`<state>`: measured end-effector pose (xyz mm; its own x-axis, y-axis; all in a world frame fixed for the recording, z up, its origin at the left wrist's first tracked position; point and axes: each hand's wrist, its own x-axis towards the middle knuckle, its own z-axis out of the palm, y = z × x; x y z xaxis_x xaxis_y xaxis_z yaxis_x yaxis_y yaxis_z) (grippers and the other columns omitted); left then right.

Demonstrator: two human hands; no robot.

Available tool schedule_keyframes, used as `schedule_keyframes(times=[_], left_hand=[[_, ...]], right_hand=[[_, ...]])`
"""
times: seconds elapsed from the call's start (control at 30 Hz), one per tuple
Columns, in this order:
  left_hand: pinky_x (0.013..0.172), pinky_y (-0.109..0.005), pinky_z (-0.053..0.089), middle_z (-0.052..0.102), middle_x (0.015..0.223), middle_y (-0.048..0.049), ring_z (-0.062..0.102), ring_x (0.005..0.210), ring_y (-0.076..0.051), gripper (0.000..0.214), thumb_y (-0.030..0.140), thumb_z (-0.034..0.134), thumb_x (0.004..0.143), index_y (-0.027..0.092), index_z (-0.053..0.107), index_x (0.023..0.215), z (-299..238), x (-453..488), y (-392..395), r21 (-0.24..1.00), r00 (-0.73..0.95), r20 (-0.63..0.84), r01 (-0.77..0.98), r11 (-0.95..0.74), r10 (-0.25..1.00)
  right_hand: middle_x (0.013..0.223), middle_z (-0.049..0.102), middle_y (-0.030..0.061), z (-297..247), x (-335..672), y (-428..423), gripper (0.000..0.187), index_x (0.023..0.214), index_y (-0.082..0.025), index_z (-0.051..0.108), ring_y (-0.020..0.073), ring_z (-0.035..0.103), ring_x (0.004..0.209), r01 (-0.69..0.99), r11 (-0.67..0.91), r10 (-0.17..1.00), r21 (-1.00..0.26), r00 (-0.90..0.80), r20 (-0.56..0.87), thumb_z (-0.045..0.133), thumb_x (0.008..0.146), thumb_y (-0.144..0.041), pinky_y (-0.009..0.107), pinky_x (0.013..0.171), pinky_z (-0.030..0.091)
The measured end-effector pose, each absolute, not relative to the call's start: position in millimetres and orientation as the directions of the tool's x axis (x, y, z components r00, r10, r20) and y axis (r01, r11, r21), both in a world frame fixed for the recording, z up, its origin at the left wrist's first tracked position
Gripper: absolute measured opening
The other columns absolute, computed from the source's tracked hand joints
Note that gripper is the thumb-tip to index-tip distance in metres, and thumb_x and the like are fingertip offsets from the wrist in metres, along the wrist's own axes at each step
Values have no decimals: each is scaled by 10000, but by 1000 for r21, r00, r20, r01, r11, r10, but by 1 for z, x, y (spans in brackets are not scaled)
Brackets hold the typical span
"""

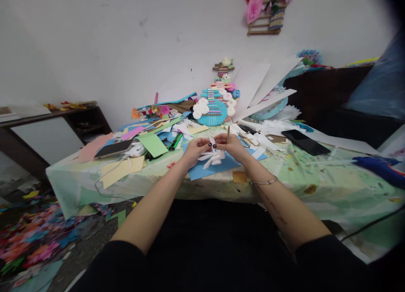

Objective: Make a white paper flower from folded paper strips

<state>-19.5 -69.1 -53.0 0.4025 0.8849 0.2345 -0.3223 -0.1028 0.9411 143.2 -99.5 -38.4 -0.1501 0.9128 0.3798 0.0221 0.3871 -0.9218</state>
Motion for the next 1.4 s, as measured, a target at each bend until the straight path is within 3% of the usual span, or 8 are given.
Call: schedule_keyframes(times=[0.17, 0.43, 0.7, 0.83, 1.03, 1.4], left_hand=[[570, -238, 461, 660, 647, -13, 588, 542, -107, 360, 273, 835, 488, 114, 646, 750, -54, -21, -67, 954, 424, 239, -272, -129, 874], [597, -276, 486, 685, 636, -50, 607, 556, -135, 411, 288, 843, 424, 97, 708, 762, -57, -21, -64, 962, 284, 211, -230, -147, 935], [529, -254, 462, 653, 546, -31, 618, 523, -151, 344, 296, 851, 405, 114, 650, 615, -53, -21, -69, 967, 206, 219, -175, -184, 954], [535, -244, 450, 648, 557, -18, 602, 528, -134, 332, 293, 840, 451, 122, 633, 646, -51, -22, -69, 948, 251, 234, -274, -163, 939], [536, -245, 445, 657, 616, -24, 602, 546, -134, 286, 218, 803, 521, 120, 616, 714, -49, -22, -67, 915, 412, 132, -401, 49, 901], [527, -229, 449, 681, 671, -37, 619, 562, -133, 276, 177, 778, 570, 116, 646, 804, -51, -23, -67, 911, 475, 176, -410, 39, 862]], right_hand=[[650, 685, 29, -40, 143, -99, 365, 880, -129, 635, 139, 598, 587, 72, 404, 906, -912, -173, 387, 763, 564, -259, 242, 574, 407], [653, 672, 30, -40, 144, -99, 392, 935, -121, 651, 132, 568, 569, 168, 452, 889, -876, -173, 425, 729, 608, -322, 239, 541, 379], [634, 665, 28, -47, 147, -89, 357, 894, -125, 663, 117, 536, 538, 248, 469, 883, -847, -147, 446, 729, 607, -327, 234, 531, 378], [611, 655, 23, -45, 147, -92, 333, 862, -120, 665, 111, 508, 510, 263, 439, 898, -859, -98, 429, 717, 614, -336, 226, 493, 335], [626, 662, 26, -40, 144, -98, 315, 872, -128, 649, 131, 554, 561, 117, 409, 908, -905, -145, 392, 696, 616, -307, 240, 542, 372], [589, 627, -1, -37, 144, -102, 310, 865, -122, 649, 90, 483, 513, 67, 418, 901, -906, -154, 405, 701, 617, -299, 223, 502, 326]])
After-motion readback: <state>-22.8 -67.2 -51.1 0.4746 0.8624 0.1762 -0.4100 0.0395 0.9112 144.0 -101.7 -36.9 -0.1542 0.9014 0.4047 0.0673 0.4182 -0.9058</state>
